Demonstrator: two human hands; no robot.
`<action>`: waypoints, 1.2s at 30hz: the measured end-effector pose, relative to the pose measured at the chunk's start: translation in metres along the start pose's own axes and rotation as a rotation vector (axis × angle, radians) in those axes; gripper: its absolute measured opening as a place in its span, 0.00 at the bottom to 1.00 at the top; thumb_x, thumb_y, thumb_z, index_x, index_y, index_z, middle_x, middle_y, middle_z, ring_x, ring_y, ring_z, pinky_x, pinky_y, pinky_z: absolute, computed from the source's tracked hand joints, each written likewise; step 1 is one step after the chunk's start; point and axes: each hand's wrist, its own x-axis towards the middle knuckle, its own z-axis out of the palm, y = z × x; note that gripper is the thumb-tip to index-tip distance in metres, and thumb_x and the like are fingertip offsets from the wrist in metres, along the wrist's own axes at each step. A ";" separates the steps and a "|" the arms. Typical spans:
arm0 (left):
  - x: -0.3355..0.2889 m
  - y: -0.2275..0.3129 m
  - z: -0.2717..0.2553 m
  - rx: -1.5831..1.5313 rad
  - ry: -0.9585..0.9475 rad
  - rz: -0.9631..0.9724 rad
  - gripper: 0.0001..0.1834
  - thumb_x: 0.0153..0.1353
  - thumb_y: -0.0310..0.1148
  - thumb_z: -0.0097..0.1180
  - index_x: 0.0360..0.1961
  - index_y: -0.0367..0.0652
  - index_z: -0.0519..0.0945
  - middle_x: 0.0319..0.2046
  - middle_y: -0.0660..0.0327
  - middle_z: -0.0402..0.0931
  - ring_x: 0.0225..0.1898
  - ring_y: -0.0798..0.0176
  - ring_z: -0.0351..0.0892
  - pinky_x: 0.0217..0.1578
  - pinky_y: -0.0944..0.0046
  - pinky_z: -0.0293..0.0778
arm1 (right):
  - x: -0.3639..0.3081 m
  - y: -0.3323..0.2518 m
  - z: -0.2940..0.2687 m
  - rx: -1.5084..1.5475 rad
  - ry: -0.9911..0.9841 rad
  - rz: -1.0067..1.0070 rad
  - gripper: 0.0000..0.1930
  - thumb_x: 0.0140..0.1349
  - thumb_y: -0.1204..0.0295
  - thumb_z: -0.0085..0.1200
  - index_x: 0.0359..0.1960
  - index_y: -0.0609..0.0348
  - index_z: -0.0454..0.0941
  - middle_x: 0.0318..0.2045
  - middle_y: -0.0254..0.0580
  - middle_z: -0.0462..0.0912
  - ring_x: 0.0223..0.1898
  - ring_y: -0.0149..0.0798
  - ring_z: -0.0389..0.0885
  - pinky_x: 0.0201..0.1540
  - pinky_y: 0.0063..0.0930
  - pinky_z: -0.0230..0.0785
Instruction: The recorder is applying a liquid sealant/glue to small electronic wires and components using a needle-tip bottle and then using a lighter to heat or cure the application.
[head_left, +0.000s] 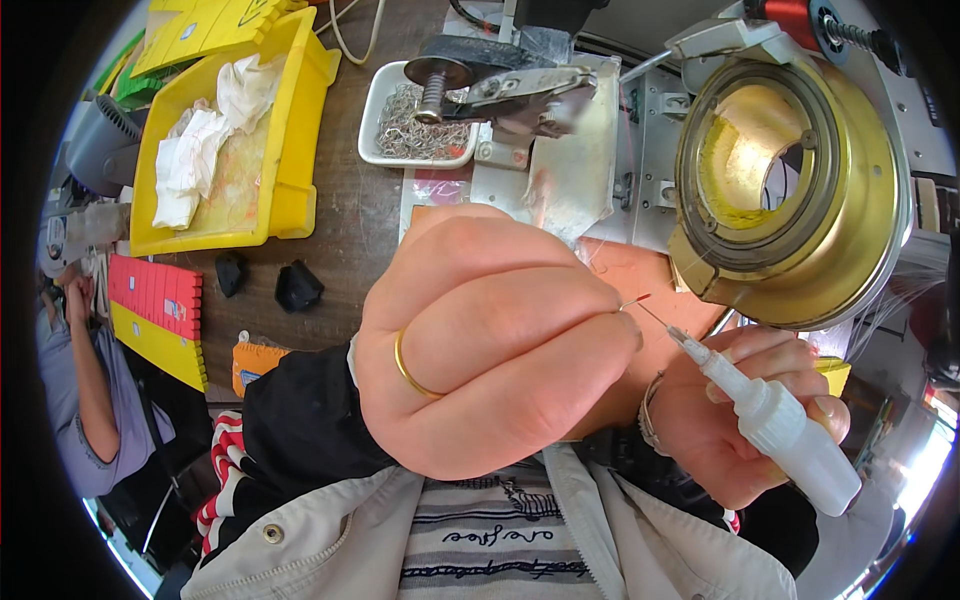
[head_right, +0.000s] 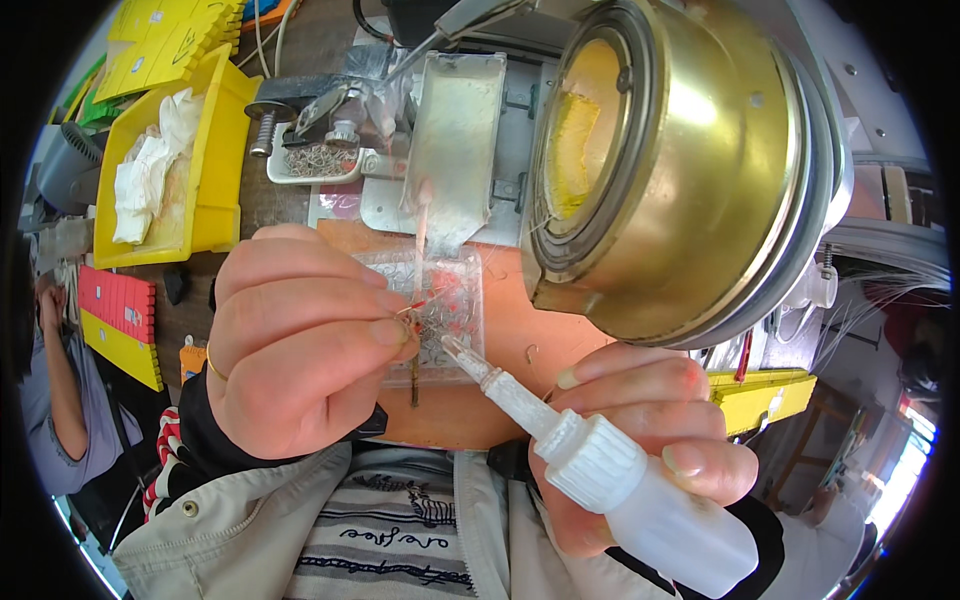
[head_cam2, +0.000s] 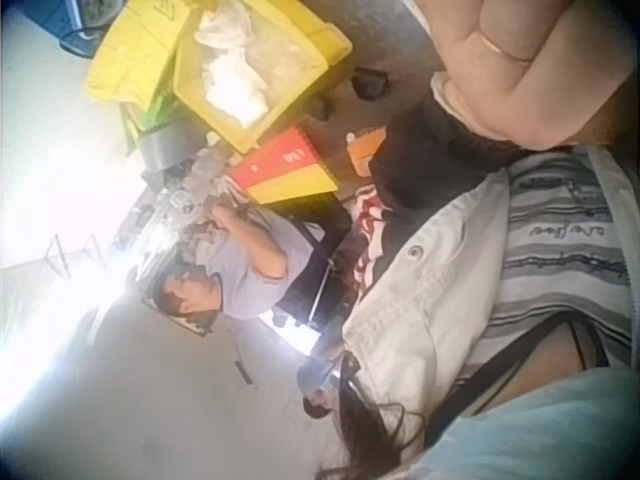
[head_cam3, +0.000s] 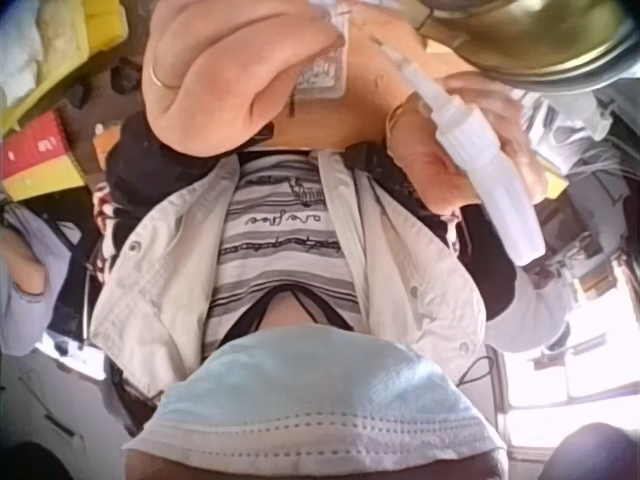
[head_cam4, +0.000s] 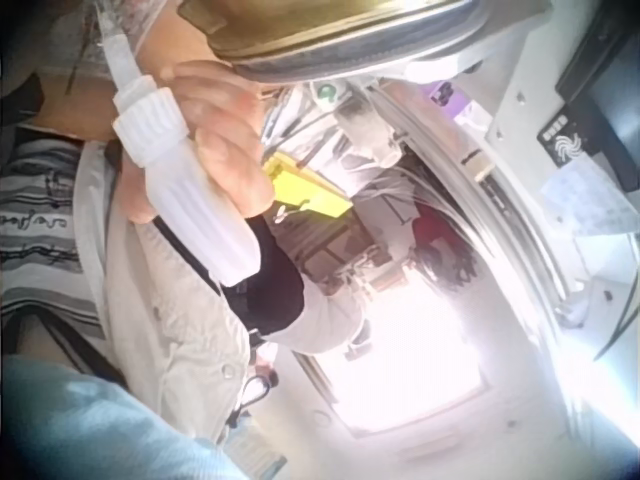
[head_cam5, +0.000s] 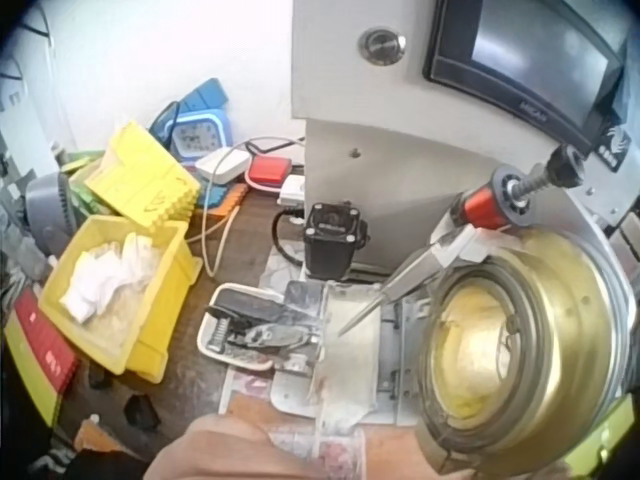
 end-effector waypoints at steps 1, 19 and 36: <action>0.000 0.000 0.001 -0.004 0.000 -0.001 0.17 0.50 0.22 0.69 0.40 0.43 0.77 0.37 0.59 0.79 0.35 0.57 0.77 0.31 0.60 0.74 | 0.002 -0.002 -0.004 -0.042 -0.085 0.012 0.34 0.56 0.62 0.66 0.58 0.57 0.58 0.30 0.42 0.76 0.26 0.44 0.80 0.30 0.36 0.78; -0.001 -0.006 0.008 0.003 0.076 0.071 0.17 0.48 0.23 0.70 0.39 0.43 0.77 0.36 0.60 0.79 0.34 0.57 0.78 0.30 0.61 0.73 | -0.005 0.002 0.019 0.058 0.222 -0.031 0.33 0.56 0.62 0.65 0.57 0.61 0.60 0.29 0.43 0.74 0.24 0.43 0.76 0.28 0.37 0.78; 0.000 -0.009 0.016 0.011 0.156 0.121 0.18 0.42 0.24 0.71 0.36 0.41 0.79 0.34 0.58 0.80 0.32 0.58 0.78 0.26 0.62 0.71 | -0.003 0.007 0.021 0.064 0.222 -0.085 0.30 0.60 0.58 0.62 0.54 0.65 0.63 0.28 0.44 0.73 0.24 0.40 0.74 0.24 0.32 0.74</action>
